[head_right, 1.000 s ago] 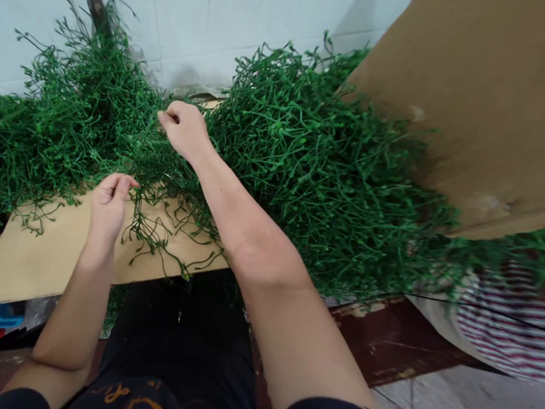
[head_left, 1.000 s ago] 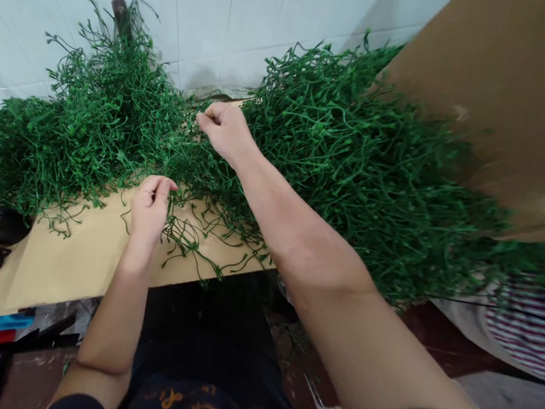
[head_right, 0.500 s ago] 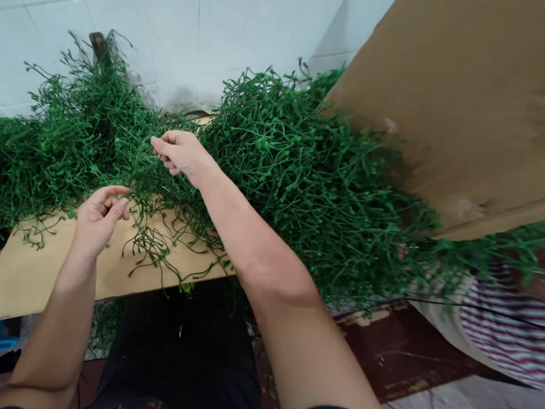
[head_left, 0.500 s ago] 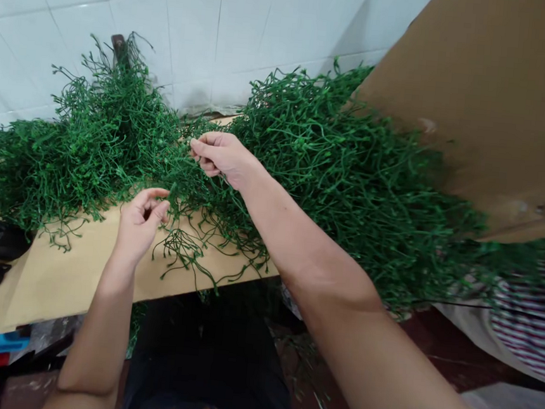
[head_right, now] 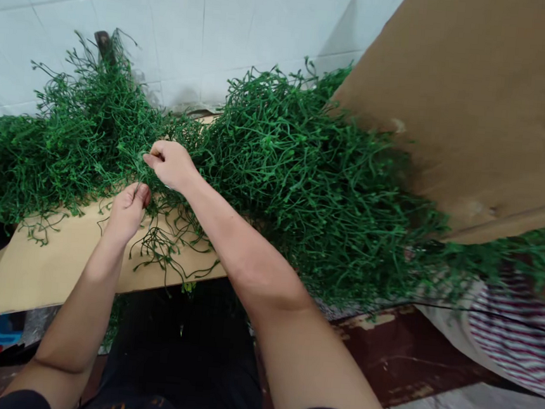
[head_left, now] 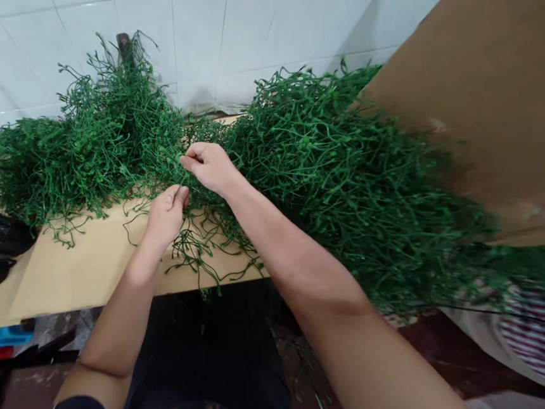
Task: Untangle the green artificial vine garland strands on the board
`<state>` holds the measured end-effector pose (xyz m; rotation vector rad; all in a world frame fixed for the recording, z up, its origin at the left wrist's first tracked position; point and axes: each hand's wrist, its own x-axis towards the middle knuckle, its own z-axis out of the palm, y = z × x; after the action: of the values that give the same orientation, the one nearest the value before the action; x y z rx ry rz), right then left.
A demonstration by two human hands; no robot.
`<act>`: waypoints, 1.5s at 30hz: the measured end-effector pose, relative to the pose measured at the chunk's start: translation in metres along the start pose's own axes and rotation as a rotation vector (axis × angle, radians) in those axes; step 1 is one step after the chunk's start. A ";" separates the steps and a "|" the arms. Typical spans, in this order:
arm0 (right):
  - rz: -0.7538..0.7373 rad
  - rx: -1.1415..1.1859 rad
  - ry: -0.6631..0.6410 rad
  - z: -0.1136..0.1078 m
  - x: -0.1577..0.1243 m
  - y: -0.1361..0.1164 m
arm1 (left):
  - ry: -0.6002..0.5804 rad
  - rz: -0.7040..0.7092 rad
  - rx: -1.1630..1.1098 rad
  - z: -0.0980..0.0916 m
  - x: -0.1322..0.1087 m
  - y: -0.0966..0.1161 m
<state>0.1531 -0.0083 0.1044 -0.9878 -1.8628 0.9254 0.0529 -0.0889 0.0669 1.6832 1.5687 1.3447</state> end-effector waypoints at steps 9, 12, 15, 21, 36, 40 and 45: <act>0.135 -0.334 0.352 -0.006 0.044 0.023 | -0.111 0.278 0.134 -0.005 -0.027 0.020; 0.090 -0.243 0.343 -0.025 0.050 0.027 | -0.258 0.328 0.175 -0.001 -0.037 0.030; -0.004 -0.108 0.203 -0.030 0.046 0.009 | -0.484 0.288 0.255 0.009 -0.036 0.035; 0.049 0.038 0.077 -0.032 0.034 -0.017 | -0.472 0.206 0.312 0.006 -0.028 0.022; 0.073 0.250 -0.176 -0.026 0.001 -0.038 | 0.133 0.124 0.267 -0.054 0.071 -0.015; 0.064 0.371 -0.086 -0.023 0.010 -0.015 | 0.218 -0.018 -0.147 -0.071 0.079 -0.014; -0.111 0.167 -0.042 0.002 0.022 -0.001 | 0.109 -0.101 -0.556 -0.079 0.067 -0.015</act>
<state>0.1435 0.0097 0.1116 -0.7624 -1.8219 1.0231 -0.0320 -0.0439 0.1087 1.1925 1.1631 1.6484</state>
